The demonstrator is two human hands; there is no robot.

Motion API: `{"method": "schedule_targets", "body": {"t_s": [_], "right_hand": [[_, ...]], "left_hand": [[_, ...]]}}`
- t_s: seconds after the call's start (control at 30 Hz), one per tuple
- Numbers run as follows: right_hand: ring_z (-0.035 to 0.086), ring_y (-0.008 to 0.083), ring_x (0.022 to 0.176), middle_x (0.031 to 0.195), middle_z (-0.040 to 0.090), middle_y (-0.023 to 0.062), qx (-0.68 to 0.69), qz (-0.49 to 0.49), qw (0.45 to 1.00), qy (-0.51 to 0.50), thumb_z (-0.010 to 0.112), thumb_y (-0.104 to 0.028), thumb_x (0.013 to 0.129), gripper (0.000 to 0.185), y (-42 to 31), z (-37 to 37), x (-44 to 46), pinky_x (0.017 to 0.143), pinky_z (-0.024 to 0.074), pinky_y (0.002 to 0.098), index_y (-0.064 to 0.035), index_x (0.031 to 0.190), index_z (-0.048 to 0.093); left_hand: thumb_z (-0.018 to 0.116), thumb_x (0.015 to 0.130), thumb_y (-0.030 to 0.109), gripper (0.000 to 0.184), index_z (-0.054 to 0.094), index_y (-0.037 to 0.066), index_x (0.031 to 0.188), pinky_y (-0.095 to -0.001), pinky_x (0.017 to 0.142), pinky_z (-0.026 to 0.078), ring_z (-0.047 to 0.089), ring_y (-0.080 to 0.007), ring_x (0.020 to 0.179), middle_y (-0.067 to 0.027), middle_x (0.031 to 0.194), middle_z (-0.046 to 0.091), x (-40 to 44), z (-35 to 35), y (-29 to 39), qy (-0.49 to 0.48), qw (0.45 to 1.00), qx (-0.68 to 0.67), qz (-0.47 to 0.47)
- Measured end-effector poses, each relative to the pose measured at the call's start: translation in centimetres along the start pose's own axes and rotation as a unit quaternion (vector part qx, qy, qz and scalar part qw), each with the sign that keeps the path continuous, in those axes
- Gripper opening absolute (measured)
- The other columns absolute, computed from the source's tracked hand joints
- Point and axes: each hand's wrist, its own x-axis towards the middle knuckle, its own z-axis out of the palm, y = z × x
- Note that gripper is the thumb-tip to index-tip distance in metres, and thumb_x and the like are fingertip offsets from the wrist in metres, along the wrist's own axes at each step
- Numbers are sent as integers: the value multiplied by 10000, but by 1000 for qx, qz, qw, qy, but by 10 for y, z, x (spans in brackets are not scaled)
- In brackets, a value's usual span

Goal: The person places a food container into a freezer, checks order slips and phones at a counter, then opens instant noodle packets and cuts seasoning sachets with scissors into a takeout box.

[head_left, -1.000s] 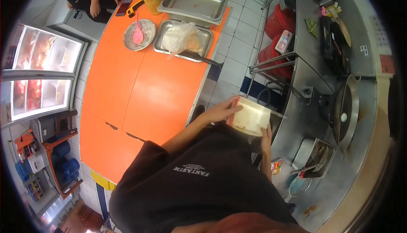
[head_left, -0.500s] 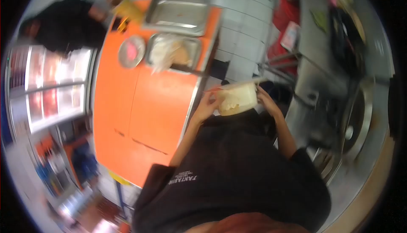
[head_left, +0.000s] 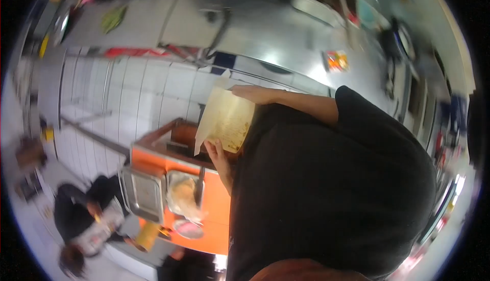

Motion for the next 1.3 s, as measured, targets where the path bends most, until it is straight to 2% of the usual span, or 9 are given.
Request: {"method": "schedule_targets", "body": {"t_s": [0.27,0.53,0.67,0.83,0.93,1.0,1.07,1.2,1.3], "right_hand": [[519,236,1384,1508,539,162,152,13,950,272,380,-300,1138,519,67,-6,-221,1176,394,364,-2,1561,417],[545,218,1333,1428,587,138,185,32,756,627,365,-351,1152,523,159,3,-346,1151,402,336,11,1515,465],[563,186,1254,1323,618,100,358,-65,704,610,396,-404,1147,519,154,1,-409,1111,426,335,4,1438,532],[669,241,1061,1154,717,147,110,26,710,695,505,-371,1115,440,212,-32,-502,938,520,347,-30,1353,648],[697,280,934,1113,732,164,15,58,496,866,637,-81,974,195,261,-91,-587,815,549,413,-39,1137,735],[669,352,1009,1098,693,194,-191,104,374,901,635,-93,946,242,314,-149,-660,871,536,449,-47,1175,701],[652,387,1080,1165,662,225,-282,247,343,861,646,-168,947,328,355,-203,-719,877,546,489,-59,1257,655],[646,454,1108,1226,651,233,-319,481,418,702,634,-260,944,412,379,-264,-767,901,563,552,-74,1310,598],[663,494,1055,1203,624,293,-284,485,458,688,667,-274,921,428,446,-306,-787,936,555,572,-30,1268,605]], "left_hand": [[604,1101,295,643,308,44,1613,-387,1012,514,546,-243,1316,-140,1475,522,28,72,-71,-279,945,167,-43],[631,1061,143,557,423,70,1572,-329,929,571,624,-201,1203,-152,1403,590,-20,248,-83,-484,824,285,-72],[667,1036,126,583,436,94,1570,-336,951,563,612,-200,1232,-125,1419,586,-18,313,-119,-577,741,343,-29],[642,1043,152,558,436,119,1561,-338,878,611,652,-219,1180,-129,1414,567,-29,406,-150,-536,730,409,-110],[642,1033,143,555,452,117,1554,-337,866,600,640,-215,1200,-127,1404,576,-31,447,-173,-554,720,414,-58],[631,1020,125,557,462,103,1551,-338,912,573,605,-215,1262,-124,1417,575,-40,469,-184,-528,719,450,-43],[616,1014,123,593,442,116,1581,-337,1000,523,569,-204,1299,-115,1446,566,-35,480,-200,-522,723,449,-56],[591,1023,144,607,439,94,1609,-361,1179,383,495,-240,1416,-132,1573,505,-44,511,-219,-500,745,441,-11],[576,1032,134,592,443,62,1605,-357,1214,339,468,-246,1451,-142,1595,489,-42,530,-225,-469,742,479,1]]}}
